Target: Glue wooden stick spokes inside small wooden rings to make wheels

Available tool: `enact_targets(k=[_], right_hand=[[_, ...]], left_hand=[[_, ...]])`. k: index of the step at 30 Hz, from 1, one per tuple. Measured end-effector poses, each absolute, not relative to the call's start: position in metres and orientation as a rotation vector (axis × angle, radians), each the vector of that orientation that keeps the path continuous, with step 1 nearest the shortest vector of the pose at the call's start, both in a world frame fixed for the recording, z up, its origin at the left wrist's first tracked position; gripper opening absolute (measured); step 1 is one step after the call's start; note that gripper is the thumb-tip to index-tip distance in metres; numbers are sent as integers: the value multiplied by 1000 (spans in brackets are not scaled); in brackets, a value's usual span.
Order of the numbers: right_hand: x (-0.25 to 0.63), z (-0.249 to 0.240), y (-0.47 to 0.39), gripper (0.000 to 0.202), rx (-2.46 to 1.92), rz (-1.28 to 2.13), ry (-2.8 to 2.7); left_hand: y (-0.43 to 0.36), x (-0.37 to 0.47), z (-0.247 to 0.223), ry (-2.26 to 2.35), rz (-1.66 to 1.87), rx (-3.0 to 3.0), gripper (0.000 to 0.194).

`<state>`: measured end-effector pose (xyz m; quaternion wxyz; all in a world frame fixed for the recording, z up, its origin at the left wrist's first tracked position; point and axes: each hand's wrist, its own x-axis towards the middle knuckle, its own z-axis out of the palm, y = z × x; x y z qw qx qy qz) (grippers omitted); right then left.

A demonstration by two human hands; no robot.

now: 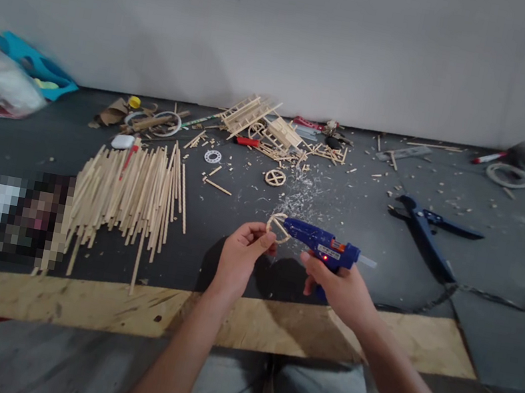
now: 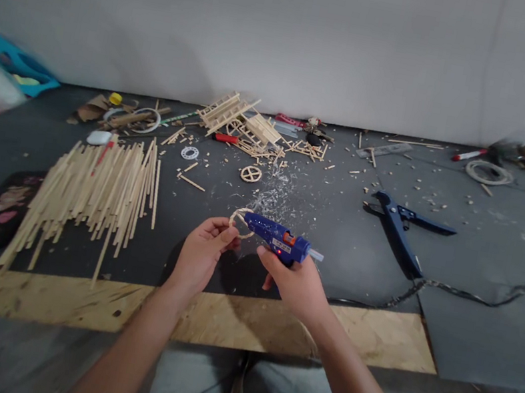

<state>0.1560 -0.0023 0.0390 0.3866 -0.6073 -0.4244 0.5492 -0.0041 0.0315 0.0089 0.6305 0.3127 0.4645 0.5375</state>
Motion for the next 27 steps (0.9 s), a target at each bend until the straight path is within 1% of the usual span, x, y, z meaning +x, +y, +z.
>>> enact_targets(k=[27], right_hand=[[158, 41, -4, 28, -1635, 1419, -1208]], left_hand=[[32, -4, 8, 1046, 1244, 720, 23]])
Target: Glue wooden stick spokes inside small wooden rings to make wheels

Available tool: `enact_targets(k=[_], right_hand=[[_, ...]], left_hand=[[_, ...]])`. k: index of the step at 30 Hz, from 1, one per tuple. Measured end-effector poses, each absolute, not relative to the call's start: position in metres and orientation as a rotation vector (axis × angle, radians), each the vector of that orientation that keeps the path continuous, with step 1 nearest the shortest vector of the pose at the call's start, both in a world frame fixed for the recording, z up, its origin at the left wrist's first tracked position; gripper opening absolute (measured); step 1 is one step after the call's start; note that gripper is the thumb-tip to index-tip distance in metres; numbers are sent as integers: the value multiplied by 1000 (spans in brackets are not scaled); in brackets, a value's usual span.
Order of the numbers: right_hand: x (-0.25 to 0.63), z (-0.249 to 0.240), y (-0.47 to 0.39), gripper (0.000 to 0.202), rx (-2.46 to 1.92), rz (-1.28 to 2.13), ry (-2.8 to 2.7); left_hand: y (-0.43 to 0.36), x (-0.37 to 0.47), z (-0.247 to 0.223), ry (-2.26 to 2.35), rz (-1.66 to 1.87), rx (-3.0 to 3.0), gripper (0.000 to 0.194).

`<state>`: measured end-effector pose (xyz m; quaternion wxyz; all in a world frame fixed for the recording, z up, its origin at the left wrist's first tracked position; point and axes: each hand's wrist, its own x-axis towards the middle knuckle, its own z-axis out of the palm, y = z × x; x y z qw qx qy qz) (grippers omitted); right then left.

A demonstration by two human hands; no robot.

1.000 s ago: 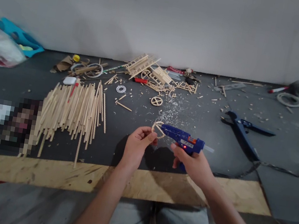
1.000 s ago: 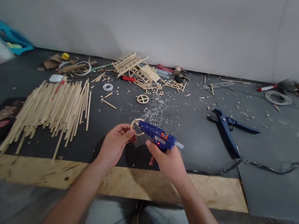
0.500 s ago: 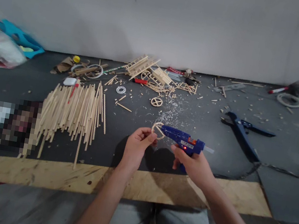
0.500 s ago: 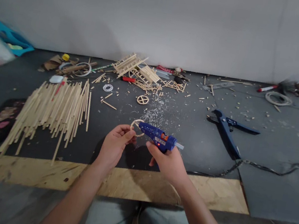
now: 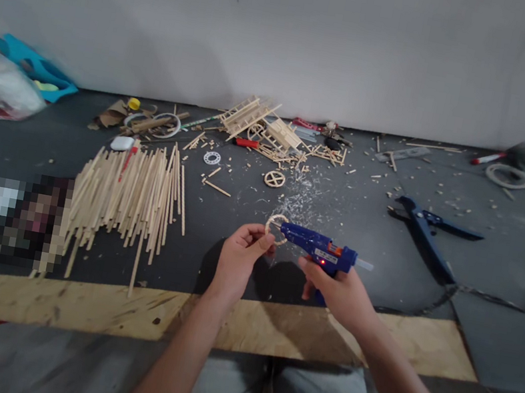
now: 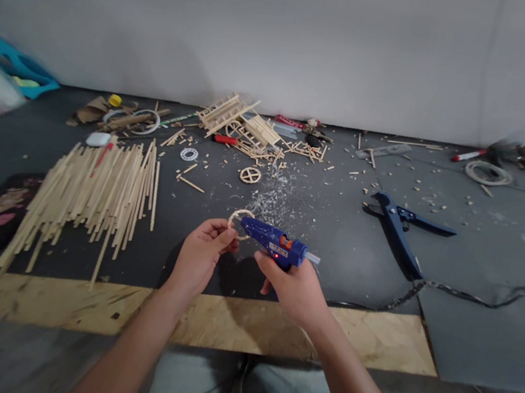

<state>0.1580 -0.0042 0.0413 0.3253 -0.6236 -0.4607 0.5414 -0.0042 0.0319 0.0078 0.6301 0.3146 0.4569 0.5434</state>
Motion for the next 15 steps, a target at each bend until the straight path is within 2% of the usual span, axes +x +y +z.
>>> enact_targets(k=[15], right_hand=[[159, 46, 0, 25, -1639, 1377, -1201]], left_hand=[[31, -4, 9, 1063, 1251, 705, 23]])
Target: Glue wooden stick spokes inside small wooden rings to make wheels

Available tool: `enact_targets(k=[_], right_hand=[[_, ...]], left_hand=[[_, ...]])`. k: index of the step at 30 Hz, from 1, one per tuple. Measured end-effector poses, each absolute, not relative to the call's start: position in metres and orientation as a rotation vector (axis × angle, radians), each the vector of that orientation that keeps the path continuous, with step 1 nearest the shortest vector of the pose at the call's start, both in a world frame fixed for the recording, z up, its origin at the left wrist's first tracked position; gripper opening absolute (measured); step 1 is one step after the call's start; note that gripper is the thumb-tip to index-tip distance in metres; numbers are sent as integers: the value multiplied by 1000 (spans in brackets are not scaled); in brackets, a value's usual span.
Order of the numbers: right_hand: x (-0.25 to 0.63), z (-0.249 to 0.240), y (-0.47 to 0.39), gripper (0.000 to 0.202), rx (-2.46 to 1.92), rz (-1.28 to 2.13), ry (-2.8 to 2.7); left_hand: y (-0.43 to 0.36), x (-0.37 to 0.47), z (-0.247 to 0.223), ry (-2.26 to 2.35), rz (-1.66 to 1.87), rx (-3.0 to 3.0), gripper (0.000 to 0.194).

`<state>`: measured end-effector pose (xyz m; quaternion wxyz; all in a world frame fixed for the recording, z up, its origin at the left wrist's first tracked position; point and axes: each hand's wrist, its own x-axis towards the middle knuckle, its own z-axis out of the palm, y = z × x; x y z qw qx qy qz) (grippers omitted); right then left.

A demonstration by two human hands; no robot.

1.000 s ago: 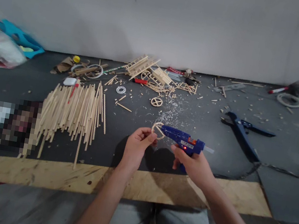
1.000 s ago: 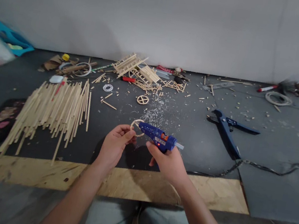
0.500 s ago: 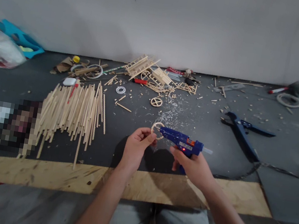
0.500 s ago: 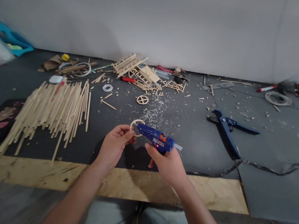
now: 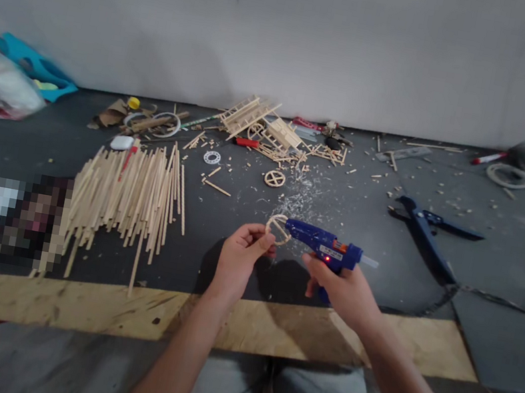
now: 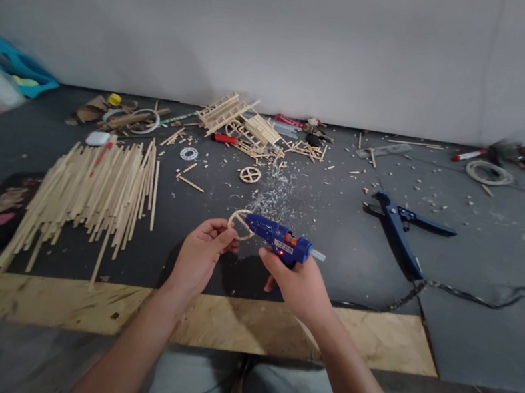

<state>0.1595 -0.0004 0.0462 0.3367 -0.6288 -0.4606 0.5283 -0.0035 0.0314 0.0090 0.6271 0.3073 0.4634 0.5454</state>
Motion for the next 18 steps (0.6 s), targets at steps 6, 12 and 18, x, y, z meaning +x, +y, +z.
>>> enact_targets(k=[6, 12, 18], right_hand=[[160, 44, -2, 26, -1629, 1396, -1182], [160, 43, -3, 27, -1572, 1408, -1180], [160, 46, -4, 28, -1656, 1409, -1216]], left_hand=[[31, -4, 8, 1052, 1243, 712, 23], [32, -4, 8, 1059, 1236, 720, 23], [31, -4, 9, 1068, 1234, 721, 23]])
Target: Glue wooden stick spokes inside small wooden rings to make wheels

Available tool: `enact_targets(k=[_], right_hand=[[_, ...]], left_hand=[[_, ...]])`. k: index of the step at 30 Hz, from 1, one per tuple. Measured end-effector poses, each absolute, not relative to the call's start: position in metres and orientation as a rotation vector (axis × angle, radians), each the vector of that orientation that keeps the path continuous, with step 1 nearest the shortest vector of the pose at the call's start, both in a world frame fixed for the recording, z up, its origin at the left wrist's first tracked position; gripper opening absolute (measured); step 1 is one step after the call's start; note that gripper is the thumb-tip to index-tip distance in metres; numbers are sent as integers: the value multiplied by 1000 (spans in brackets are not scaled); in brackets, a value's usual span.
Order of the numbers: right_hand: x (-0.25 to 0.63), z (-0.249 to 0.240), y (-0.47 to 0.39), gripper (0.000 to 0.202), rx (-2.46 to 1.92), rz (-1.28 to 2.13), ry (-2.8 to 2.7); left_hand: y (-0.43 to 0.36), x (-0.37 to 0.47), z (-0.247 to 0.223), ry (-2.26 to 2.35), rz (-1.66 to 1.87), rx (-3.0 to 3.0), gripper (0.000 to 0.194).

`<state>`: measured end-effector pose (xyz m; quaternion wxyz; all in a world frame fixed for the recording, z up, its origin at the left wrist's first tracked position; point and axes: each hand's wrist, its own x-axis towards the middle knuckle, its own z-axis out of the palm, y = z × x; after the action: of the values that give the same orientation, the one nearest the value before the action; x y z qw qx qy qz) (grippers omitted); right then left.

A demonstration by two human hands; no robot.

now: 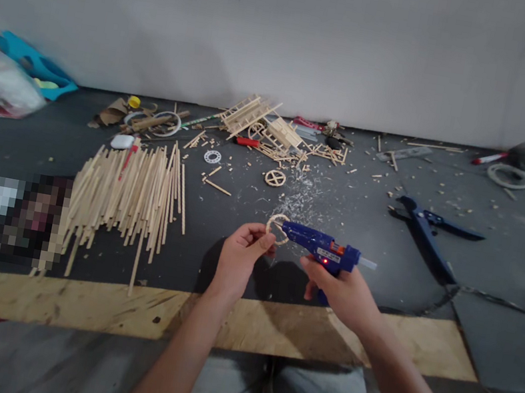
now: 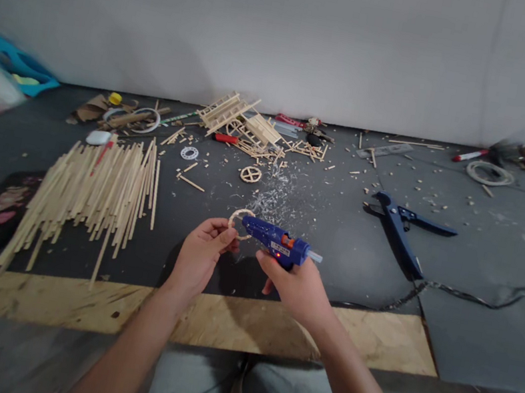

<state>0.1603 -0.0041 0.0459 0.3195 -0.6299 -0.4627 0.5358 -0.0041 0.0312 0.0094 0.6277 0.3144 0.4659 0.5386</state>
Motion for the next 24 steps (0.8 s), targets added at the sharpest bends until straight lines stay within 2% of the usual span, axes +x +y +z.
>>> enact_targets(k=[11, 17, 24], right_hand=[[162, 49, -5, 28, -1674, 1384, -1304], [171, 50, -5, 27, -1565, 1357, -1255], [166, 42, 7, 25, -1346, 1310, -1017]], left_hand=[[31, -5, 9, 1049, 1240, 714, 23], [31, -5, 12, 1034, 1296, 666, 34], [31, -4, 11, 1031, 1286, 644, 23]])
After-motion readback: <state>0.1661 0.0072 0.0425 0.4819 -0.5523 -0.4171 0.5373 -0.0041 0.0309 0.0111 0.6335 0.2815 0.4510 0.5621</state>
